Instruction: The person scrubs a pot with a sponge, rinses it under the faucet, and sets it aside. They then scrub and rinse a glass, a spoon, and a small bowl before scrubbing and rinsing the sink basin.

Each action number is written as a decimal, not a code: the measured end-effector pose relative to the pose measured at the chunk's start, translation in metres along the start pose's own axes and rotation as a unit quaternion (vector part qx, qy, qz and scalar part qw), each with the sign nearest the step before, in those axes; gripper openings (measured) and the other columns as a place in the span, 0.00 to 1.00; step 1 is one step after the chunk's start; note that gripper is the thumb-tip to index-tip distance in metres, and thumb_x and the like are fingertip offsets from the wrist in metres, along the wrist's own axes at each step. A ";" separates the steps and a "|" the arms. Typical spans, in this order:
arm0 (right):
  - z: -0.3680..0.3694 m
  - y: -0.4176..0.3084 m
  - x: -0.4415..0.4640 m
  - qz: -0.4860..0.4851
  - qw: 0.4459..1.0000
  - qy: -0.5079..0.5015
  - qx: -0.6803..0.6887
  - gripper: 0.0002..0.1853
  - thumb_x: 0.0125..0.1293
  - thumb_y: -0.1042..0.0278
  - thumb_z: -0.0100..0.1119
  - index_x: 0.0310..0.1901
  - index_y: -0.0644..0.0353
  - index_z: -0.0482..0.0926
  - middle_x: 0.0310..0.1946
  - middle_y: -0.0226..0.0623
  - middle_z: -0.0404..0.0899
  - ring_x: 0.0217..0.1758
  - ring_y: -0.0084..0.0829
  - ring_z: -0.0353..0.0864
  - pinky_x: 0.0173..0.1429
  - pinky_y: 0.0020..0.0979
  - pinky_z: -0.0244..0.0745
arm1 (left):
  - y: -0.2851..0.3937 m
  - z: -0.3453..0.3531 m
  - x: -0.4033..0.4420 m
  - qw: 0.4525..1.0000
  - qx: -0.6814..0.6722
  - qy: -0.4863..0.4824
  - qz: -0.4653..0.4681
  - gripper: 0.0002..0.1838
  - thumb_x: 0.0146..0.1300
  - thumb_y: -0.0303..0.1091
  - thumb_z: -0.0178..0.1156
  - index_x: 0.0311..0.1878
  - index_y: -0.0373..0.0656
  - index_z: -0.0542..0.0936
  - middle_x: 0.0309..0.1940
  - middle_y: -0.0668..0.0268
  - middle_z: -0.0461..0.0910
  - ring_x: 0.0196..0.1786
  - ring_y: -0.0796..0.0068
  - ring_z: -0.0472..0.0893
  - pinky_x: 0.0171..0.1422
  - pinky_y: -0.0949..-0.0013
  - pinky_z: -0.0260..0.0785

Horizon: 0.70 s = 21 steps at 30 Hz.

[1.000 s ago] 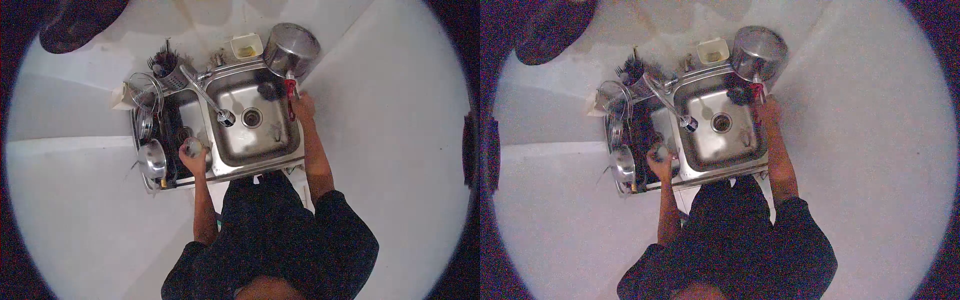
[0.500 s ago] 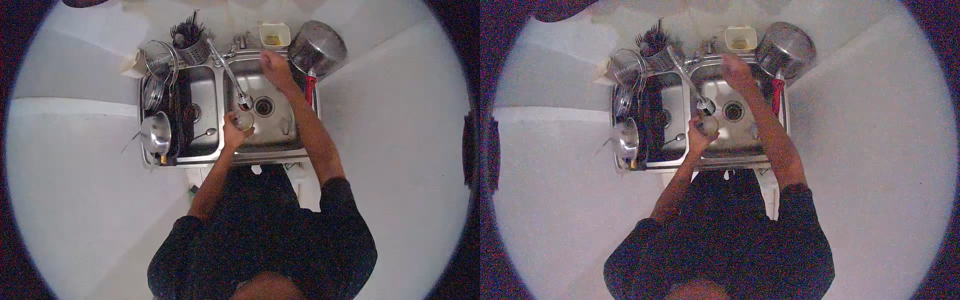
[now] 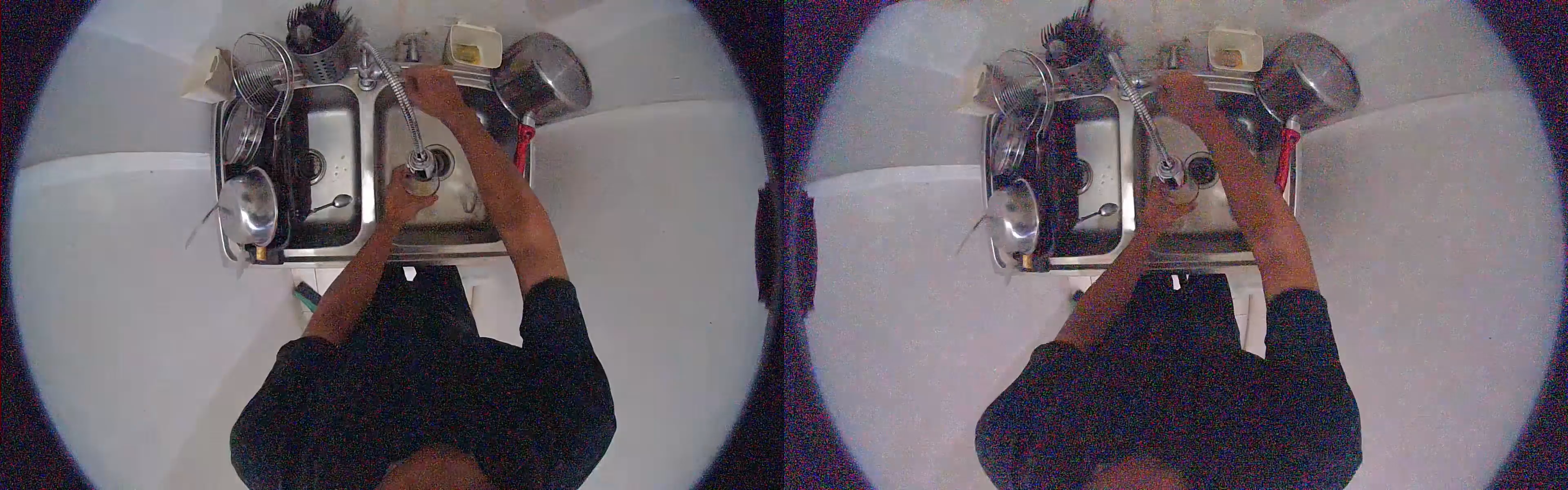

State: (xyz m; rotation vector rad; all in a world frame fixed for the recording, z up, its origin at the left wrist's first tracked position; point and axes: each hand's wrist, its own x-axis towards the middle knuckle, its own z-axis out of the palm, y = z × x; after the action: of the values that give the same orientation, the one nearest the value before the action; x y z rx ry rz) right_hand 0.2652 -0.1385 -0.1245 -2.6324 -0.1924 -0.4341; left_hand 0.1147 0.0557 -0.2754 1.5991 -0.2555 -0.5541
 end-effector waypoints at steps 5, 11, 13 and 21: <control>-0.013 0.003 -0.039 0.051 0.997 -0.055 -0.003 0.08 0.59 0.68 0.56 0.38 0.59 0.81 0.30 0.47 0.81 0.34 0.46 0.82 0.43 0.40 0.77 | 0.043 -0.006 -0.014 0.994 0.101 -0.023 0.026 0.50 0.29 0.41 0.81 0.58 0.41 0.64 0.51 0.58 0.73 0.54 0.61 0.74 0.60 0.60 0.69; -0.017 -0.021 -0.150 0.292 0.932 -0.003 0.216 0.12 0.65 0.66 0.56 0.45 0.63 0.81 0.34 0.43 0.84 0.38 0.31 0.83 0.45 0.33 0.77 | 0.044 -0.007 -0.029 0.989 0.145 -0.034 -0.004 0.48 0.31 0.43 0.79 0.57 0.41 0.65 0.50 0.56 0.72 0.54 0.56 0.74 0.62 0.59 0.67; -0.003 -0.025 -0.196 0.272 0.950 -0.011 0.153 0.12 0.65 0.67 0.57 0.45 0.66 0.80 0.35 0.41 0.84 0.39 0.27 0.83 0.45 0.30 0.76 | 0.049 -0.011 -0.028 0.974 0.220 -0.048 0.014 0.48 0.30 0.42 0.79 0.57 0.41 0.64 0.50 0.56 0.72 0.55 0.56 0.73 0.63 0.58 0.66; 0.070 -0.026 -0.340 0.509 0.815 -0.034 0.274 0.17 0.63 0.65 0.61 0.49 0.66 0.77 0.38 0.37 0.81 0.41 0.30 0.81 0.42 0.30 0.77 | 0.024 0.000 -0.020 0.983 0.001 -0.142 -0.115 0.51 0.32 0.43 0.80 0.60 0.38 0.61 0.52 0.55 0.71 0.58 0.56 0.72 0.63 0.58 0.66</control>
State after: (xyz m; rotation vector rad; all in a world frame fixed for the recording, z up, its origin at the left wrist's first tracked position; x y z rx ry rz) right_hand -0.0410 -0.1033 -0.2861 -1.8113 0.9046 0.0978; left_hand 0.1019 0.0628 -0.2483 1.5594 -0.2854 -0.9640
